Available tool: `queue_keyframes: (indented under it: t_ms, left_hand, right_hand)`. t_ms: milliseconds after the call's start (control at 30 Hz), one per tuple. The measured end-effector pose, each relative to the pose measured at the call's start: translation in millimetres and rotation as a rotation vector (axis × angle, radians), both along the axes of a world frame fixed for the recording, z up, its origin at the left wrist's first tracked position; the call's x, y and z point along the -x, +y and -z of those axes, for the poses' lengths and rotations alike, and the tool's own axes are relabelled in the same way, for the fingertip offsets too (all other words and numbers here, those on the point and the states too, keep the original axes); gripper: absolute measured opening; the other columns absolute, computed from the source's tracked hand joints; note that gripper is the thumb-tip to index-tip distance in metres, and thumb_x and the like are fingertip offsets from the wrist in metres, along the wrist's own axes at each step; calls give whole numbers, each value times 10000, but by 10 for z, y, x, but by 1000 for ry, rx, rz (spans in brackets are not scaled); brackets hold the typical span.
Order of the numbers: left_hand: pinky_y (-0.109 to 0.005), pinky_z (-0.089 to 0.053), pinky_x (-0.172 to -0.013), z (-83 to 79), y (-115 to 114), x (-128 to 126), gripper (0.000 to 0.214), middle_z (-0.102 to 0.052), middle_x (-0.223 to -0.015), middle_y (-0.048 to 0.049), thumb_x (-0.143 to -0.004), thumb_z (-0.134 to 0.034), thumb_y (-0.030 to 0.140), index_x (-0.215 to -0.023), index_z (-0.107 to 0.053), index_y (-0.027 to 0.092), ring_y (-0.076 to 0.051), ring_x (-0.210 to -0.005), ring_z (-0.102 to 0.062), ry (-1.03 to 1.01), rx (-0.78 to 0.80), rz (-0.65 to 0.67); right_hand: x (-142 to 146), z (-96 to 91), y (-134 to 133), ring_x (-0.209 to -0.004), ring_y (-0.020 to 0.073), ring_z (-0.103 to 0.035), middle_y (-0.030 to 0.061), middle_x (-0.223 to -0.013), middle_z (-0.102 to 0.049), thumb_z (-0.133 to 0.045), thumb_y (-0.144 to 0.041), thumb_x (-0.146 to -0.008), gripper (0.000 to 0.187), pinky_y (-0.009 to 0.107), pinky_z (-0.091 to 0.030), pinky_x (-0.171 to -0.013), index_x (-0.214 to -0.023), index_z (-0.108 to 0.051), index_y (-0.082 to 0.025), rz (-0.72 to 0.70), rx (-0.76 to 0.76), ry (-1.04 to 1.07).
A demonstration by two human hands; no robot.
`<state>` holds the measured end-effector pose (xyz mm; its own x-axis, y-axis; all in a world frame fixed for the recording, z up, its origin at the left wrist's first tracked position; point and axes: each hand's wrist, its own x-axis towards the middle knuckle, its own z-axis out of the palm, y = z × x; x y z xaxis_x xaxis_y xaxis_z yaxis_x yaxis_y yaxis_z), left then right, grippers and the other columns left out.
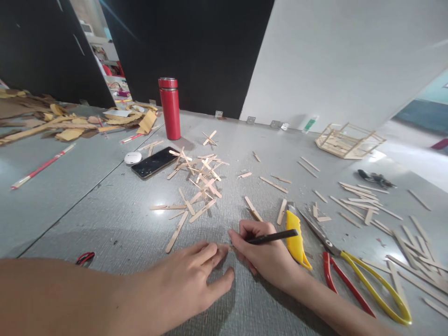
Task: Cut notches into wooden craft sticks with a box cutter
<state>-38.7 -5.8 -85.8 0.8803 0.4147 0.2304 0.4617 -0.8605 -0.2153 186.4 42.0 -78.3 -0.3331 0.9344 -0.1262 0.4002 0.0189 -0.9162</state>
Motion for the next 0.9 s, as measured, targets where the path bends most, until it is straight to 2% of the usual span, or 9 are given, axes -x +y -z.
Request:
queue_keyframes:
  t_ms: [433, 600, 900]
  left_hand:
    - [-365, -466, -1051, -14, 9, -5, 436, -662, -1308, -204, -864, -701, 201, -1270, -562, 129, -295, -1200, -611, 31, -18, 8]
    - [-374, -487, -1042, 15, -7, 2, 448, -619, -1373, -230, -854, -707, 211, -1267, -558, 125, -310, -1228, -595, 11, 2, 14]
    - [-376, -516, -987, 4, 8, -4, 408, -613, -1369, -221, -848, -701, 210, -1230, -579, 133, -307, -1179, -609, -25, 19, 12]
  right_hand:
    - [13, -56, 2, -340, 57, -369, -78, -424, -417, -592, -286, -915, 416, 210, -246, -339, -567, -367, -241, 3, -76, -83]
    - [10, -79, 6, -326, 65, -398, -76, -414, -424, -578, -284, -911, 408, 211, -266, -340, -567, -363, -244, -5, -64, -87]
    - [2, -97, -10, -301, 58, -413, -83, -406, -433, -601, -258, -878, 393, 181, -294, -322, -542, -399, -235, 15, -7, -50]
